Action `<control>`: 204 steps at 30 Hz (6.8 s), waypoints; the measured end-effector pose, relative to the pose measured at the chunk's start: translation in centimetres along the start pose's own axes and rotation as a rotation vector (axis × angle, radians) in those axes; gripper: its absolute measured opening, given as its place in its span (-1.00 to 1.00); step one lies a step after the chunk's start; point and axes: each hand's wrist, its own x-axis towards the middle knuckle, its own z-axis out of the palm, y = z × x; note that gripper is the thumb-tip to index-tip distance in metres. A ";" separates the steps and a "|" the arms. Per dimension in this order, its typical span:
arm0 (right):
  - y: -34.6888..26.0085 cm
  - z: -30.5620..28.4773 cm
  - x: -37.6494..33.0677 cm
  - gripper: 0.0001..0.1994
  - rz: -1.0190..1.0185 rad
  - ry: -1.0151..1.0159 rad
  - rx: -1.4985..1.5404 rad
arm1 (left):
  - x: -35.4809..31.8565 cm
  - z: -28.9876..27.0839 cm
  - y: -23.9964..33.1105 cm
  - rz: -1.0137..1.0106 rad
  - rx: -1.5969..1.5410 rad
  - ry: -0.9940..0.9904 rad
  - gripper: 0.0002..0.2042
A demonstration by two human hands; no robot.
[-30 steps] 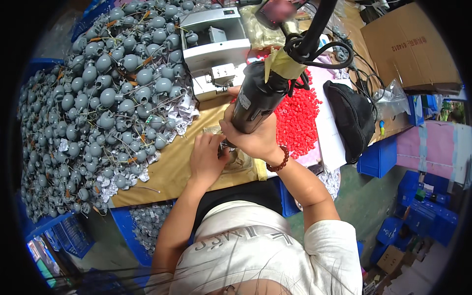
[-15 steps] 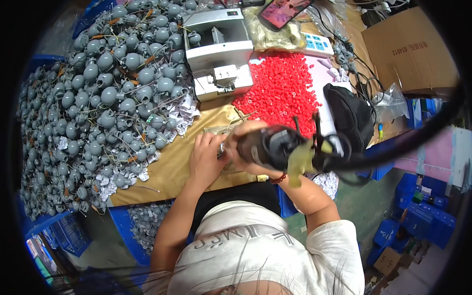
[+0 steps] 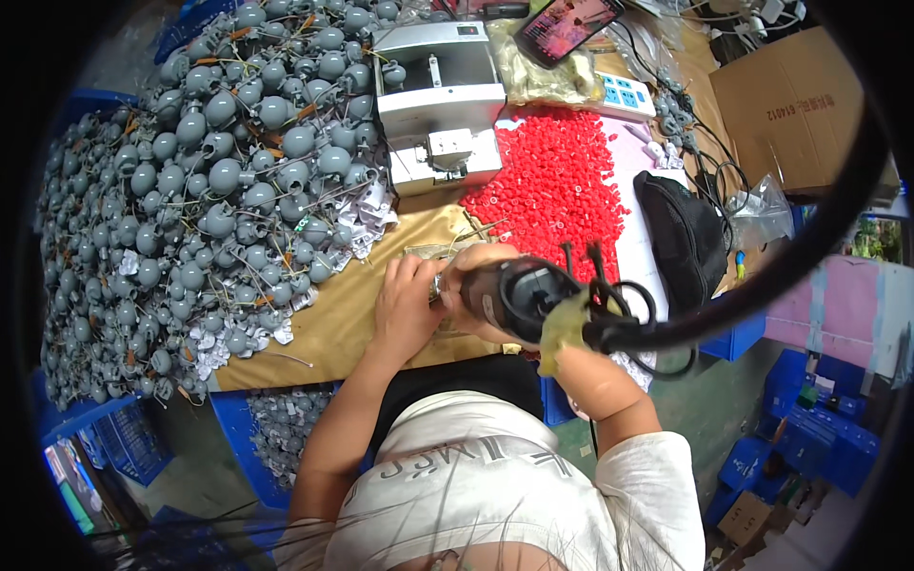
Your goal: Assembling small gray spherical toy components using an electric screwdriver.
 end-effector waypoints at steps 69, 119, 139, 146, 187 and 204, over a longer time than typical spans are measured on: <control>3.2 -12.3 -4.2 -0.89 0.396 0.055 -0.889 | -8.9 -4.8 -3.1 -0.104 0.010 0.144 -0.68; -0.9 1.9 6.3 -0.75 -0.039 -0.116 -0.276 | 6.2 -20.8 3.3 0.414 0.305 0.389 -0.48; 6.0 8.8 10.0 -0.82 -0.052 -0.195 -0.412 | 5.3 -18.6 -0.7 0.194 0.292 0.288 -0.58; 5.1 9.7 12.3 -0.83 -0.155 0.063 -0.162 | 4.6 -19.0 -0.3 0.276 0.238 0.412 -0.59; 1.9 3.0 6.6 -0.78 -0.111 -0.101 -0.151 | -1.7 -8.4 -1.4 -0.109 -0.230 0.231 -0.89; 2.0 -1.9 1.1 -0.85 0.201 -0.316 -0.347 | -3.8 -3.9 0.2 -0.149 -0.387 -0.050 -0.89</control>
